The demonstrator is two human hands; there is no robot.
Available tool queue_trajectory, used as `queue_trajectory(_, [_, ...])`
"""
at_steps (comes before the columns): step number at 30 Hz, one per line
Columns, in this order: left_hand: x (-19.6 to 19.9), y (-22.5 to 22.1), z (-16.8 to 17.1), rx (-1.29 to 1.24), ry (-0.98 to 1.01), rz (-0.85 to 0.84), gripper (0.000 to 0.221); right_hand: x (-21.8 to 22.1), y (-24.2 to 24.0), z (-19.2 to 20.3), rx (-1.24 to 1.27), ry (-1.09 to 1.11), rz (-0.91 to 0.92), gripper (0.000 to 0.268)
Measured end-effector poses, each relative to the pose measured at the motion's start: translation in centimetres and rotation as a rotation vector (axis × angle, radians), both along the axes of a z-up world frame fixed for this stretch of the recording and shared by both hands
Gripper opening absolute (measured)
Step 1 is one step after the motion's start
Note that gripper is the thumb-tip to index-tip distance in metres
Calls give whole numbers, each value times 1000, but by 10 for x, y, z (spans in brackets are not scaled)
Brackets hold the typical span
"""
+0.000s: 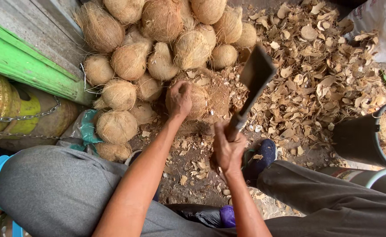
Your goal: The person sits on the ground and uses a long-handled metal peeler to remove the fibrous husk from a coconut. They hold the coconut with one hand and repeatedly strike and scrape the husk with the tool, rotating the coconut to expose new areas. Shells and husk fragments accumulate on the floor around the work area.
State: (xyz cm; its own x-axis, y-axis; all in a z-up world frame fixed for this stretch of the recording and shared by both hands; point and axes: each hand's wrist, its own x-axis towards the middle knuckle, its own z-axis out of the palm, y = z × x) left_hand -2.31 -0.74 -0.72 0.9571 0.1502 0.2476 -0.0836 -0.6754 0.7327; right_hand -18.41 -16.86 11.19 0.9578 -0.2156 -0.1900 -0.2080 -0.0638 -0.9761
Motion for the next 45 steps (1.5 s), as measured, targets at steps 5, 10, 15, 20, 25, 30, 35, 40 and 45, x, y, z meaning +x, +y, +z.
queue_trajectory(5, [-1, -5, 10, -159, 149, 102, 49, 0, 5, -2, -330, 298, 136, 38])
queue_trajectory(10, [-8, -2, 2, -117, 139, 75, 52, -3, -8, -22, -125, 67, 38, 41])
queue_trajectory(15, [-13, 3, 13, -303, 148, 150, 52, 4, -4, -46, -332, 495, 196, 31])
queue_trajectory(20, [-46, 8, 23, -503, 233, 42, 58, -20, 2, -53, -200, 290, 213, 16])
queue_trajectory(25, [-33, 24, 35, -598, 135, 1, 75, -2, 5, -54, -142, 416, 245, 43])
queue_trajectory(30, [-9, 16, 35, -378, 295, 113, 55, -2, 6, -46, -102, 269, 271, 42])
queue_trajectory(35, [3, 7, 23, -397, 493, 152, 56, -4, -4, -18, 114, 197, 151, 15])
queue_trajectory(40, [18, 1, 0, -160, 262, 162, 47, 11, -10, -5, 155, -87, 13, 36])
queue_trajectory(45, [21, -5, -6, 120, 290, 33, 43, 9, 5, -5, 139, 284, 157, 22])
